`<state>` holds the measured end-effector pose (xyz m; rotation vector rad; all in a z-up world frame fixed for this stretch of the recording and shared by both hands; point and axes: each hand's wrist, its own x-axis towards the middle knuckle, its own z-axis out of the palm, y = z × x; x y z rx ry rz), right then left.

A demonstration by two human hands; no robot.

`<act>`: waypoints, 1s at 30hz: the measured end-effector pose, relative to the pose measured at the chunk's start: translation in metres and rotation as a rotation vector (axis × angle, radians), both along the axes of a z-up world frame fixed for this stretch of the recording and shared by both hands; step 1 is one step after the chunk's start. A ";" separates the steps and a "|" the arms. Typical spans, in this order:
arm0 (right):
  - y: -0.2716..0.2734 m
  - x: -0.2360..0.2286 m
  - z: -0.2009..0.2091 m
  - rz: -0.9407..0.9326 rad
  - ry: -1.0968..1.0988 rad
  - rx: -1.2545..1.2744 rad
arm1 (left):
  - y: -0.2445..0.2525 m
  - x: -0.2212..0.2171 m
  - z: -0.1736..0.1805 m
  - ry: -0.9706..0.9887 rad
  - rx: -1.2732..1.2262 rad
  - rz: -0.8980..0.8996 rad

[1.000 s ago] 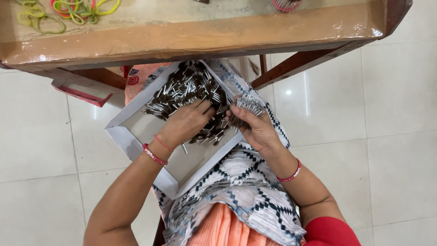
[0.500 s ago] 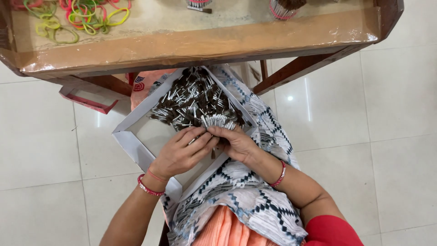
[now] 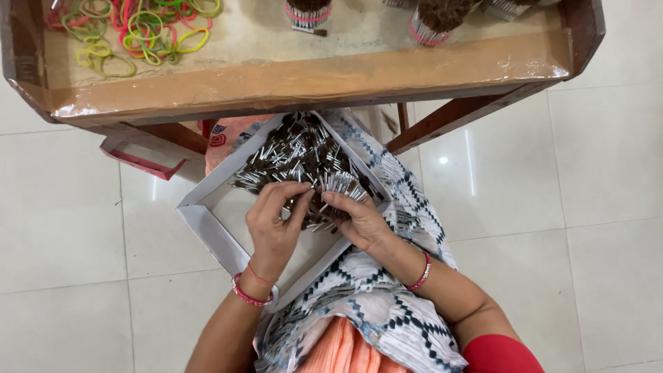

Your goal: The recorder is seen sorting and organizing small metal hardware pins and grouping them together.

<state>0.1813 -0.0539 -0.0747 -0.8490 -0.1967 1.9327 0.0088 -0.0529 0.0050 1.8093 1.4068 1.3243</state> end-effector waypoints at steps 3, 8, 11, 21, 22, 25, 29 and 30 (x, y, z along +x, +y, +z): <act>-0.001 0.000 -0.016 -0.037 0.005 0.003 | 0.002 0.015 -0.003 -0.005 -0.068 0.001; 0.006 0.003 -0.025 -0.107 0.013 -0.089 | -0.008 0.026 0.004 0.339 0.114 -0.044; 0.003 0.003 -0.024 -0.090 0.006 -0.115 | -0.017 0.023 0.007 0.382 0.185 -0.032; 0.011 0.003 -0.016 -0.141 -0.023 -0.090 | -0.019 0.003 0.000 0.103 0.043 0.033; 0.011 0.001 -0.011 -0.141 -0.022 -0.089 | -0.018 0.003 0.001 0.104 0.044 0.033; 0.007 -0.006 0.000 -0.122 -0.022 -0.031 | -0.017 0.002 0.004 0.014 0.021 0.113; 0.006 -0.006 0.004 -0.042 -0.017 0.054 | -0.007 0.000 0.007 0.138 0.057 -0.069; 0.004 -0.004 0.004 -0.015 -0.027 0.047 | -0.006 -0.002 0.008 0.192 0.072 -0.095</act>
